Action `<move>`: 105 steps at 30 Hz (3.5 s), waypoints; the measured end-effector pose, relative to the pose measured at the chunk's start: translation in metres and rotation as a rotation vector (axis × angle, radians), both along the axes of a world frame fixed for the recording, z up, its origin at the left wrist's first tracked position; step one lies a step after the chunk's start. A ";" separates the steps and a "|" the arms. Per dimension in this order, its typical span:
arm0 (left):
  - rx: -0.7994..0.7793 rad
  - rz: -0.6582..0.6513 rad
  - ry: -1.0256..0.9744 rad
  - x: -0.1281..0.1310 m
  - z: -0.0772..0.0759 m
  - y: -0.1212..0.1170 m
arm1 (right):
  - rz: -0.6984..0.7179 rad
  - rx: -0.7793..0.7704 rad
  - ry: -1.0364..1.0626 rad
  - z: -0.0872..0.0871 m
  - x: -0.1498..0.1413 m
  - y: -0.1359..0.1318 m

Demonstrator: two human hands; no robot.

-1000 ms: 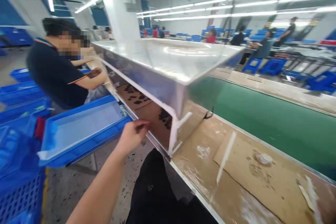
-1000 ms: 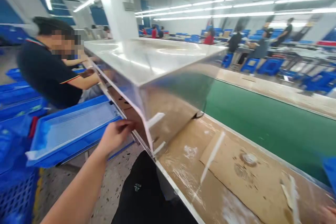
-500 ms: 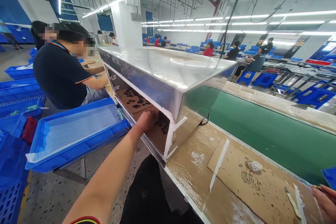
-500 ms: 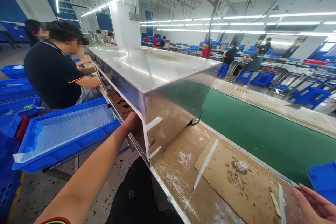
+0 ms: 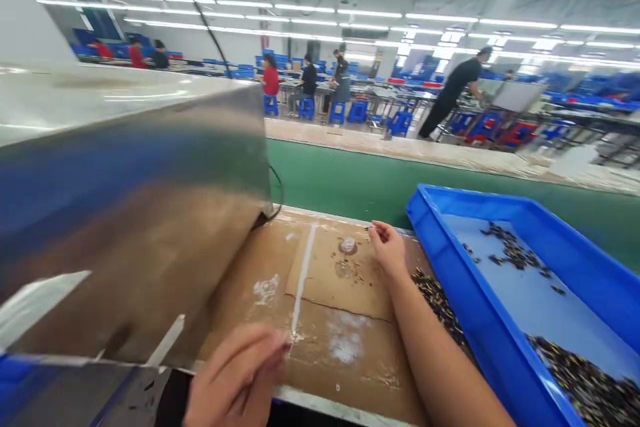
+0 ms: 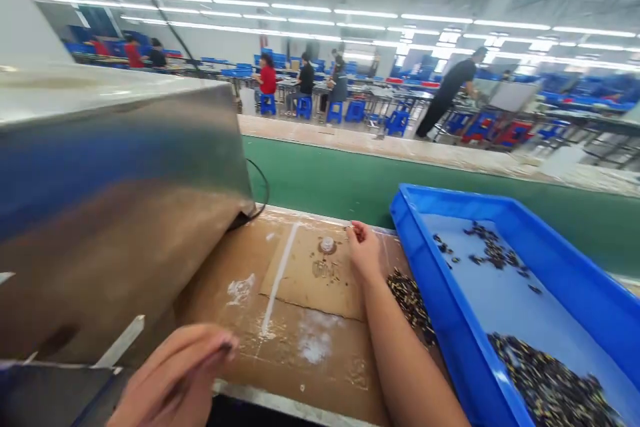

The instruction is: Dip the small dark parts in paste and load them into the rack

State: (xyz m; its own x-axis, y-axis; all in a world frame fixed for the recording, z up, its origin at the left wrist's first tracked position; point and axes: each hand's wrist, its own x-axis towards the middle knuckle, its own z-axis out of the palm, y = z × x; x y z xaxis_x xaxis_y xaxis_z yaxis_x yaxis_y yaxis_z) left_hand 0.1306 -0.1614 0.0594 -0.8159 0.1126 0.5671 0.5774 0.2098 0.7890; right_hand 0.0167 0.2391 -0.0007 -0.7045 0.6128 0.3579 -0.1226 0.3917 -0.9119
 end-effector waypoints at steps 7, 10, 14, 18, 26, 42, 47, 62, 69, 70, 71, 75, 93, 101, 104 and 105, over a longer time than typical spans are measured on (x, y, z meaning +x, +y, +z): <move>0.234 -0.237 -0.596 -0.129 -0.022 0.152 | 0.109 0.013 0.017 -0.017 -0.012 -0.009; 0.377 -0.266 -0.755 -0.156 -0.047 0.171 | 0.161 0.057 0.007 -0.020 -0.013 -0.013; 0.312 -0.326 -0.781 -0.161 -0.068 0.173 | 0.164 0.149 0.031 -0.021 -0.009 -0.016; 0.278 -0.331 -0.757 -0.159 -0.069 0.170 | 0.152 0.263 0.038 -0.016 -0.005 -0.017; 0.235 -0.369 -0.748 -0.160 -0.071 0.171 | 0.157 0.384 0.049 -0.012 -0.002 -0.019; 0.204 -0.379 -0.759 -0.160 -0.071 0.169 | 0.117 0.443 0.016 -0.013 0.000 -0.020; 0.206 -0.374 -0.752 -0.159 -0.070 0.170 | 0.094 0.440 0.021 -0.014 0.000 -0.020; 0.232 -0.361 -0.754 -0.160 -0.075 0.168 | -0.047 -0.023 0.055 -0.009 0.000 -0.024; 0.259 -0.378 -0.754 -0.160 -0.077 0.166 | 0.333 -1.018 0.022 0.036 0.034 -0.050; 0.257 -0.387 -0.755 -0.159 -0.076 0.166 | 0.402 -1.133 0.017 0.043 0.042 -0.055; 0.252 -0.395 -0.753 -0.159 -0.075 0.166 | 0.461 -1.234 0.012 0.050 0.050 -0.060; 0.221 -0.401 -0.723 -0.154 -0.070 0.164 | 0.592 -1.484 -0.019 0.055 0.075 -0.073; 0.192 -0.402 -0.721 -0.152 -0.072 0.163 | 0.716 -1.504 0.015 0.037 0.087 -0.083; 0.225 -0.400 -0.783 -0.142 -0.065 0.161 | 0.725 -1.468 -0.022 0.034 0.088 -0.091; 0.263 -0.397 -0.809 -0.137 -0.061 0.161 | 0.685 -1.463 -0.033 0.032 0.086 -0.094; 0.278 -0.399 -0.818 -0.135 -0.060 0.161 | 0.652 -1.437 -0.028 0.030 0.086 -0.095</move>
State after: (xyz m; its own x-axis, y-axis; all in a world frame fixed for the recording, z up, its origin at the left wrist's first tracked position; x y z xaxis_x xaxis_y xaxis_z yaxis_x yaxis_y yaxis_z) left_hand -0.0045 -0.0006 -0.0005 -0.9024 0.4154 -0.1146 -0.1879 -0.1399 0.9722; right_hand 0.1025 0.1439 0.0296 -0.9684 0.0163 -0.2490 0.1049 -0.8788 -0.4656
